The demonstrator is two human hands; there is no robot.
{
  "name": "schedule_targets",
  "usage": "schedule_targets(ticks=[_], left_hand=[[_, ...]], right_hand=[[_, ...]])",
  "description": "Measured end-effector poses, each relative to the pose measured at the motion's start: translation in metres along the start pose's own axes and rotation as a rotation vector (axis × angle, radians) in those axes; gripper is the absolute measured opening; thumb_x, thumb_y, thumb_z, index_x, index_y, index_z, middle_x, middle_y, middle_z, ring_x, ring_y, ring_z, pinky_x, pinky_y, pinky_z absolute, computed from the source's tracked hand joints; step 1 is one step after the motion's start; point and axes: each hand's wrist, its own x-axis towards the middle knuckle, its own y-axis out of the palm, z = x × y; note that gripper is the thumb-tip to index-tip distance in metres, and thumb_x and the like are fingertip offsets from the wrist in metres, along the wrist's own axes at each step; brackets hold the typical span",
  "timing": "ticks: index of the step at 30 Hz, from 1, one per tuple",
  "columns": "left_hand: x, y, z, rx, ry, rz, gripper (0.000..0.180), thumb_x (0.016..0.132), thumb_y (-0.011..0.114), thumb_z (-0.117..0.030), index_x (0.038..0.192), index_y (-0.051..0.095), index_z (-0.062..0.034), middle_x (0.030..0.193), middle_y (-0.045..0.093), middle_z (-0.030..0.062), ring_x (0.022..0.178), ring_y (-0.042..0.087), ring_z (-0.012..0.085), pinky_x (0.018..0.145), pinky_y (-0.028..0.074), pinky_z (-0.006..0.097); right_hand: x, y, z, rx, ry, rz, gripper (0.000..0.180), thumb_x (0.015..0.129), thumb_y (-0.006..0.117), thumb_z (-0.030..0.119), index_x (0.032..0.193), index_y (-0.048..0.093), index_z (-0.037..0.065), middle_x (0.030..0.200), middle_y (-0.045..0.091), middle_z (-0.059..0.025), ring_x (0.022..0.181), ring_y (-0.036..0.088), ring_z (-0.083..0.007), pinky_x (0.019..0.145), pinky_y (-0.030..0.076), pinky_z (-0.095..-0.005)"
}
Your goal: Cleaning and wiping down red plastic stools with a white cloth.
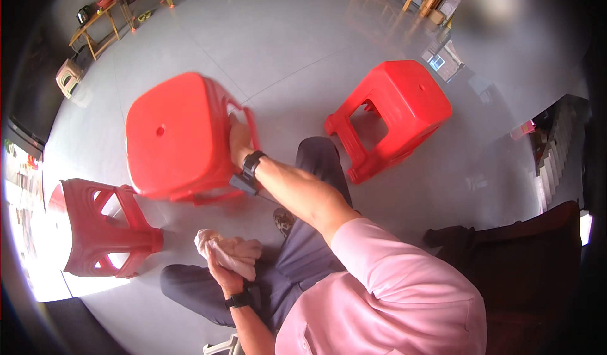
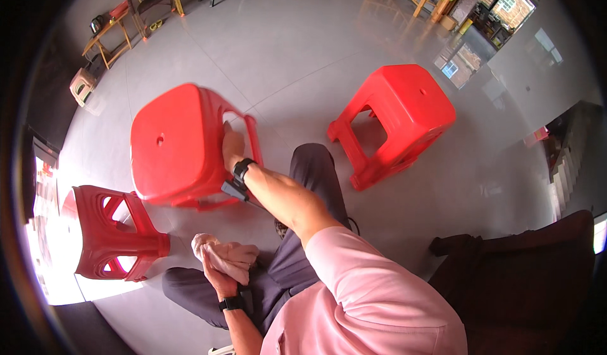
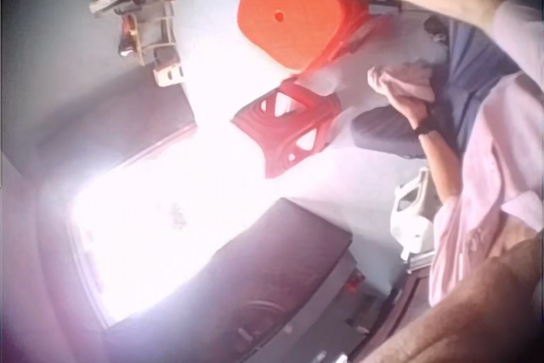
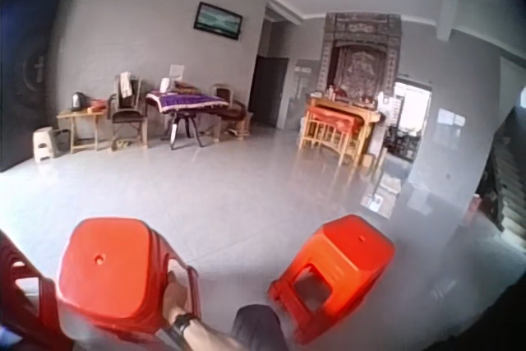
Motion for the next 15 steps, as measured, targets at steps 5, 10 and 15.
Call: schedule_targets(ticks=[5,10,15], left_hand=[[0.01,0.035,0.007,0.053,0.011,-0.057,0.057,0.108,0.057,-0.053,0.143,0.058,-0.009,0.131,0.065,0.0114,0.121,0.066,0.0291,0.106,0.054,0.044],[0.011,0.035,0.001,0.097,-0.025,-0.107,0.057,0.108,0.056,-0.054,0.141,0.058,-0.0077,0.129,0.066,0.0119,0.118,0.067,0.0292,0.103,0.055,0.043],[0.021,0.038,0.001,0.081,-0.117,-0.04,0.059,0.107,0.057,-0.056,0.141,0.057,-0.0073,0.125,0.068,0.0144,0.112,0.07,0.0305,0.097,0.059,0.042]], right_hand=[[0.076,-0.049,0.099,0.252,-0.177,-0.167,0.075,0.109,0.051,0.056,0.131,0.068,-0.013,0.131,0.072,-0.0293,0.121,0.069,-0.0389,0.104,0.05,-0.0442],[0.081,-0.086,0.163,0.388,-0.233,-0.203,0.08,0.112,0.039,0.06,0.142,0.062,-0.011,0.144,0.067,-0.0249,0.131,0.064,-0.0371,0.112,0.047,-0.0422],[0.037,-0.121,0.172,0.597,-0.26,-0.351,0.081,0.114,0.03,0.062,0.154,0.051,-0.005,0.159,0.055,-0.0155,0.142,0.054,-0.03,0.121,0.038,-0.0389]])
